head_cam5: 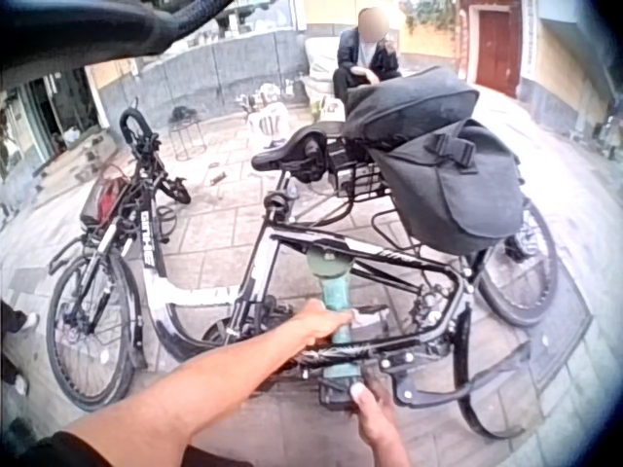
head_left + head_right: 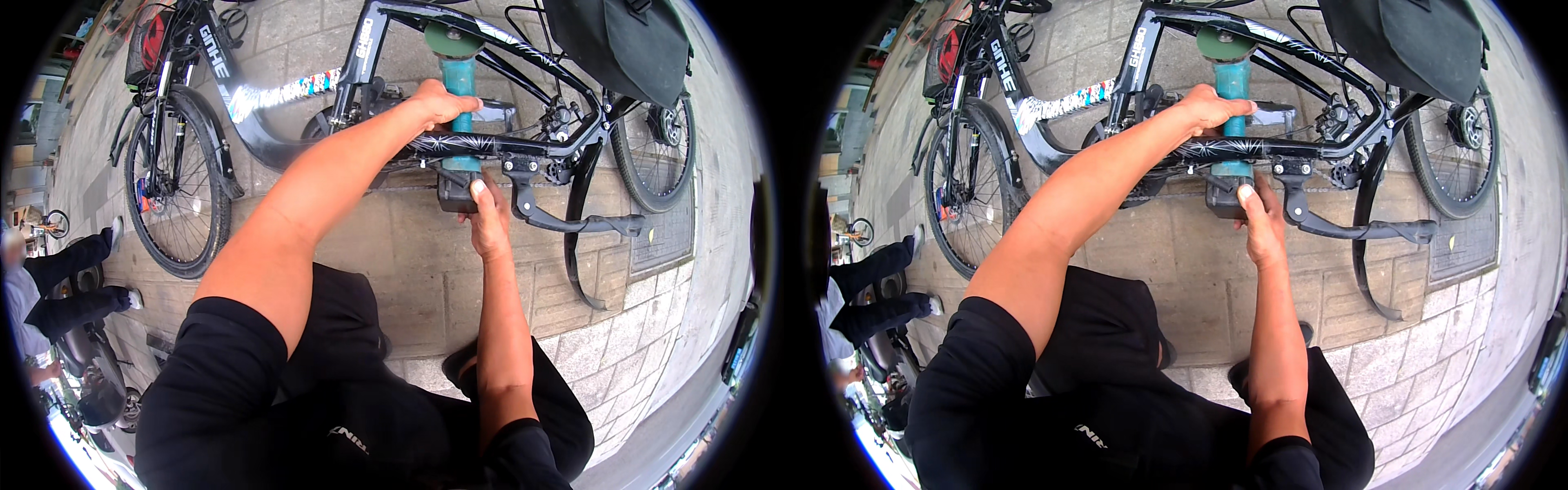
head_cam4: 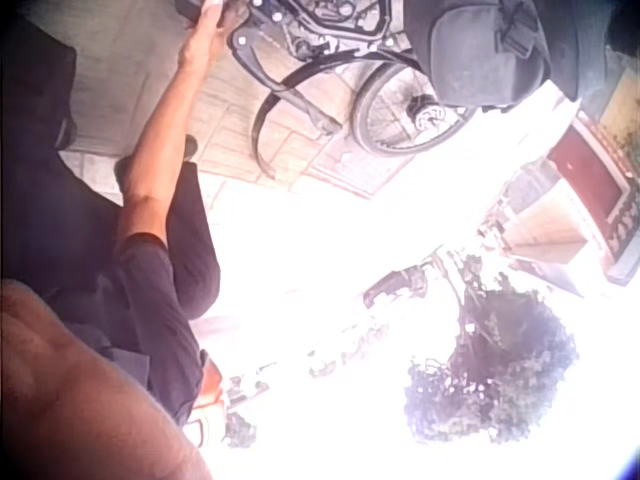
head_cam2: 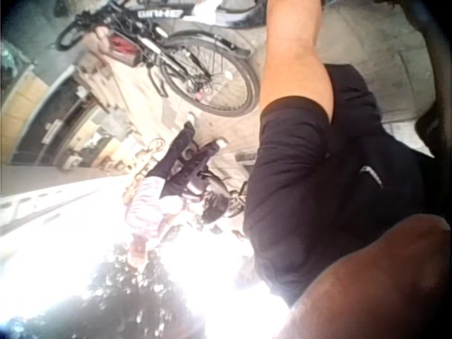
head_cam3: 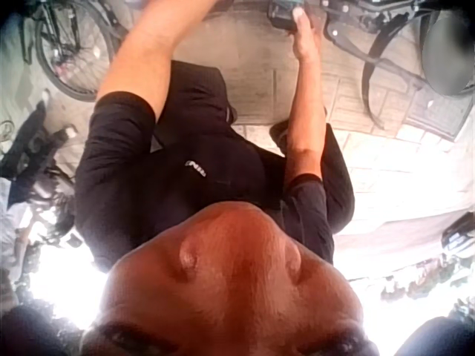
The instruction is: The person uses a handheld angle grinder to smooth the surface of a bicycle frame. They hold the tool with both hands and move it along the frame's tubes while kneeling on the ground.
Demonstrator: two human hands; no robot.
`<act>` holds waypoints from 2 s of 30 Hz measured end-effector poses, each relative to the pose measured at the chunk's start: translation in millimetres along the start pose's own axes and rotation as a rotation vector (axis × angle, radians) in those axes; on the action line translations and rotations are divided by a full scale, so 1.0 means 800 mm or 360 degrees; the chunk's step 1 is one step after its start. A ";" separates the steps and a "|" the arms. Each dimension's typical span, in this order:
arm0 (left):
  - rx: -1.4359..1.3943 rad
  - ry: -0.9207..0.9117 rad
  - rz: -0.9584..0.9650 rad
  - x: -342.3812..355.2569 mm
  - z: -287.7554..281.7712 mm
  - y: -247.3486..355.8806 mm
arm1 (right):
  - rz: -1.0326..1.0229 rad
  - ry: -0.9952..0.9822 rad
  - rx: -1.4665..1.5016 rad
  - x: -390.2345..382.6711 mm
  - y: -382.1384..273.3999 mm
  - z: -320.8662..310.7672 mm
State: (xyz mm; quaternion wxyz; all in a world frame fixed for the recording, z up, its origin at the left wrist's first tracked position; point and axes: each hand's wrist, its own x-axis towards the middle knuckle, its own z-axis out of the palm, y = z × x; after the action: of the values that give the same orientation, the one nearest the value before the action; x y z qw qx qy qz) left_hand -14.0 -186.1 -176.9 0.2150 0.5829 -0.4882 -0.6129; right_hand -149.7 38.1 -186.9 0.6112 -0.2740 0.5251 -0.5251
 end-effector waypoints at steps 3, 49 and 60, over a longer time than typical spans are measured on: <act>0.0076 0.0013 0.0016 -0.002 0.000 0.003 | 0.0009 -0.0011 0.0024 0.000 0.001 -0.001; 0.0209 0.0043 0.0046 0.012 0.000 -0.007 | -0.0005 -0.0060 -0.0030 0.001 -0.003 0.002; 0.0246 0.0085 0.0090 0.002 0.001 -0.002 | 0.0020 -0.0037 0.0022 0.003 -0.001 0.001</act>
State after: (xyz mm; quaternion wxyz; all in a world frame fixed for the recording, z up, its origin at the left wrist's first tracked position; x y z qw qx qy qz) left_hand -14.2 -186.6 -179.2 0.1996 0.5998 -0.5445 -0.5513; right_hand -149.7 35.7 -186.5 0.6225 -0.2726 0.5160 -0.5215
